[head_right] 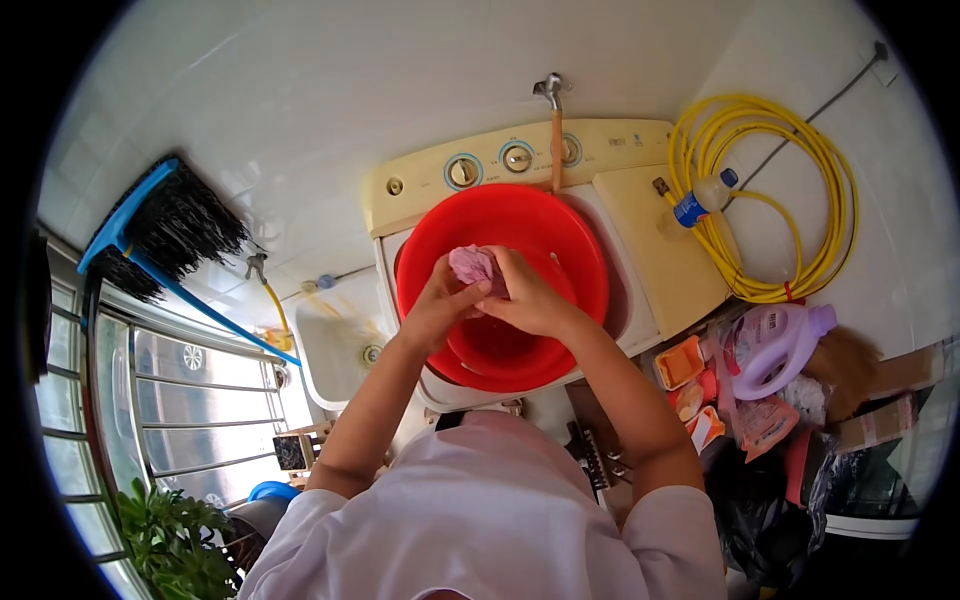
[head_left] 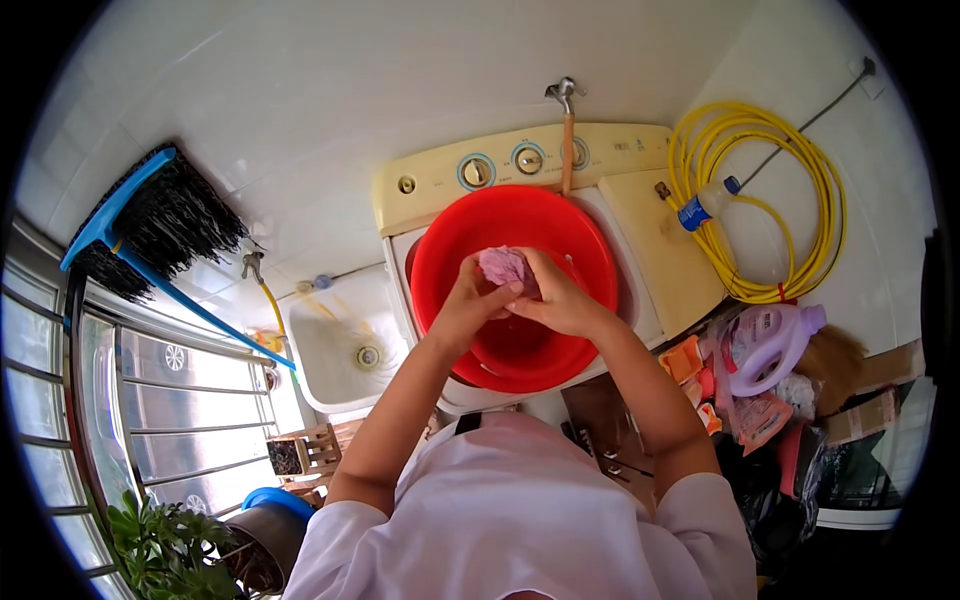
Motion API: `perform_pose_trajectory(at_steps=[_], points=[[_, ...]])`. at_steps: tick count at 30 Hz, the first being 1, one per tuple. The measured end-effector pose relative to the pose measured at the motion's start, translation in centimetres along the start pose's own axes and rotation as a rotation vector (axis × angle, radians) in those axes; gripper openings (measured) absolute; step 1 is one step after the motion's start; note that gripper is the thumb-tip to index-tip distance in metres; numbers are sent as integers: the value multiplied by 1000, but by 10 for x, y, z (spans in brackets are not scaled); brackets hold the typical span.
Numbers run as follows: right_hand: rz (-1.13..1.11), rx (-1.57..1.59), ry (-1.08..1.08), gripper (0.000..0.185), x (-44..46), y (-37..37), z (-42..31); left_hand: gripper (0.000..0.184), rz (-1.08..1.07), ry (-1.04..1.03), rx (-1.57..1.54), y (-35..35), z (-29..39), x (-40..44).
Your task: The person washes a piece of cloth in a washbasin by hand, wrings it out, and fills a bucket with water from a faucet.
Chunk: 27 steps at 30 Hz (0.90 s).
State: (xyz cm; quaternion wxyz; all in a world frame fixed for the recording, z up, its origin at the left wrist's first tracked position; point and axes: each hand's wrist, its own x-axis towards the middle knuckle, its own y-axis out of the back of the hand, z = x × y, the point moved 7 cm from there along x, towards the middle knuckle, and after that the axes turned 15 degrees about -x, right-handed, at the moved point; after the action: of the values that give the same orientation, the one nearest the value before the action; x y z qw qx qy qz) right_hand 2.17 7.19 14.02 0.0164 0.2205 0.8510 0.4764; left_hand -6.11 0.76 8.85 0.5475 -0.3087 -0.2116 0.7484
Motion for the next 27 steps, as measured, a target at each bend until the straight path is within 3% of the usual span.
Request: perform_pose_trajectory(at_steps=[3, 6, 7, 8, 10, 12, 15, 17, 18, 20, 22, 24, 26, 27], points=[[-100, 618, -235, 34, 20, -7, 8, 52, -92, -87, 58, 6, 39, -9], [-198, 832, -191, 39, 40, -7, -2, 52, -74, -133, -21, 58, 55, 1], [-58, 818, -176, 41, 48, -4, -3, 46, -38, -118, 32, 71, 58, 0], [-62, 816, -169, 41, 53, -13, -2, 46, -36, -126, 31, 65, 63, -4], [248, 261, -121, 47, 62, -9, 7, 39, 126, -46, 34, 53, 62, -19], [169, 63, -141, 56, 71, -20, -12, 29, 18, -236, 88, 53, 56, -8], [-1, 238, -179, 48, 88, -34, -18, 29, -4, -364, 7, 75, 67, -5], [-199, 695, -309, 25, 97, -47, -5, 24, 95, -225, -173, 98, 68, -10], [-196, 648, -355, 15, 100, -39, 0, 22, 82, -219, -156, 106, 74, -13], [-128, 651, -252, 16, 109, -34, 17, 22, -2, -202, 24, 119, 91, -26], [-134, 525, -209, 15, 112, -29, 15, 21, 103, -303, 188, 148, 101, -28], [-65, 745, -229, 18, 114, -25, 5, 22, 76, -359, 670, 153, 112, -31], [-82, 759, -226, 18, 121, -31, 5, 18, 47, -438, 725, 152, 122, -31], [-95, 771, -219, 18, 125, -33, 6, 15, 71, -477, 448, 154, 129, -31]])
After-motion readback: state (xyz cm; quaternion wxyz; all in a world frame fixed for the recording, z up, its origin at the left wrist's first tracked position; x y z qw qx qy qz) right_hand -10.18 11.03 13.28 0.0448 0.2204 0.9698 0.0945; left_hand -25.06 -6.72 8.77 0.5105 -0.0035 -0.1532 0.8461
